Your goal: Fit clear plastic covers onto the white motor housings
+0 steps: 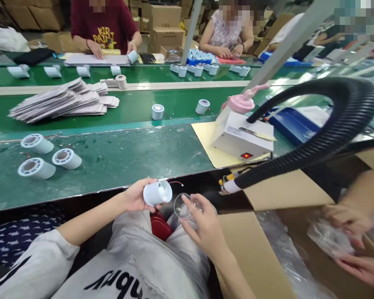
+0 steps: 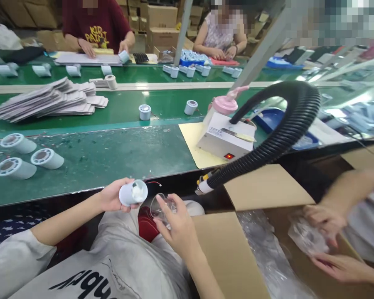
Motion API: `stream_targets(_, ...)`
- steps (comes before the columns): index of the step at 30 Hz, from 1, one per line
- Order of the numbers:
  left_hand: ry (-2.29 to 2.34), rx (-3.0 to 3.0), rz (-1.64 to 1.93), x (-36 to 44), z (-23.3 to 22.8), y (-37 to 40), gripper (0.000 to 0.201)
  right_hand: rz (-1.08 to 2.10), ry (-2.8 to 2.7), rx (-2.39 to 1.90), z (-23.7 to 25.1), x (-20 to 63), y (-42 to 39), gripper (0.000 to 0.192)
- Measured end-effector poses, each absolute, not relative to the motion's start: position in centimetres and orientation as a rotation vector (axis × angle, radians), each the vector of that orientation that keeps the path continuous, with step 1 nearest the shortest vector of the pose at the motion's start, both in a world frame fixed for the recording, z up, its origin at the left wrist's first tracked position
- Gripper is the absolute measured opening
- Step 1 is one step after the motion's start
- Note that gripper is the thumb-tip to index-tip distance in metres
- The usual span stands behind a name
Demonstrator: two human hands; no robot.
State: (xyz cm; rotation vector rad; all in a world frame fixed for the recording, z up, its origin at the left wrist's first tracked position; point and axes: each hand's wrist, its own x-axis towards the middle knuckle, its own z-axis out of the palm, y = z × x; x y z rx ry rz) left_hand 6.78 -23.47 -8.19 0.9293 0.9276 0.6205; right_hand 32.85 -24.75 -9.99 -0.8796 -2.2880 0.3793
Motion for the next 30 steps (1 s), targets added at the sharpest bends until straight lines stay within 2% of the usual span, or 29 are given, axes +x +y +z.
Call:
stream_targets(3, 0.864, 0.942, 0.443, 8.7, -8.8, -24.3, 0.045, 0.158, -2.387, -0.983, -10.2, 31.8, -24.9, 0.049)
stream_targets(5, 0.883, 1.019, 0.413, 9.3, -8.7, -24.4, 0.029, 0.119, -2.420, -1.086, -10.3, 31.3, -25.0, 0.048)
stream_targets(7, 0.951, 1.150, 0.456, 9.3, -8.1, -24.5, 0.017, 0.192, -2.431, -1.149, -10.2, 31.2, -25.1, 0.041)
stream_targets(9, 1.084, 1.404, 0.527, 9.2, -7.4, -24.8, 0.015, 0.394, -2.416, -1.149, -9.9, 31.4, -25.3, 0.029)
stream_targets(12, 1.195, 1.706, 0.621, 9.0, -7.0, -25.4, 0.023, 0.849, -2.286, -1.098, -9.2, 31.7, -25.7, 0.005)
stream_targets(13, 1.182, 1.719, 0.650, 9.0, -7.2, -25.6, 0.027, 0.977, -2.210, -1.082, -9.0, 31.8, -25.8, 0.005)
stream_targets(17, 1.126, 1.720, 0.739, 9.0, -8.7, -25.8, 0.054, 1.211, -1.873, -1.138, -8.3, 31.9, -25.8, 0.026)
stream_targets(23, 0.927, 1.667, 0.619, 9.0, -9.3, -25.7, 0.069, 1.471, -1.464, -1.197, -8.7, 32.3, -25.5, 0.039)
stream_targets(25, 0.904, 1.542, 0.619, 9.0, -9.0, -26.0, 0.069, 1.532, -1.396, -1.134, -8.9, 32.5, -25.5, 0.037)
stream_targets(27, 0.928, 1.378, 0.649, 9.1, -8.8, -26.3, 0.069, 1.502, -1.498, -1.045, -8.9, 32.7, -25.7, 0.027)
stream_targets(28, 0.934, 1.298, 0.663, 9.2, -8.8, -26.5, 0.070, 1.437, -1.609, -1.006, -9.0, 32.8, -25.9, 0.025)
stream_targets(30, 0.928, 1.172, 0.663, 9.2, -8.8, -26.7, 0.074, 1.241, -1.838, -0.941, -9.0, 33.2, -26.3, 0.032)
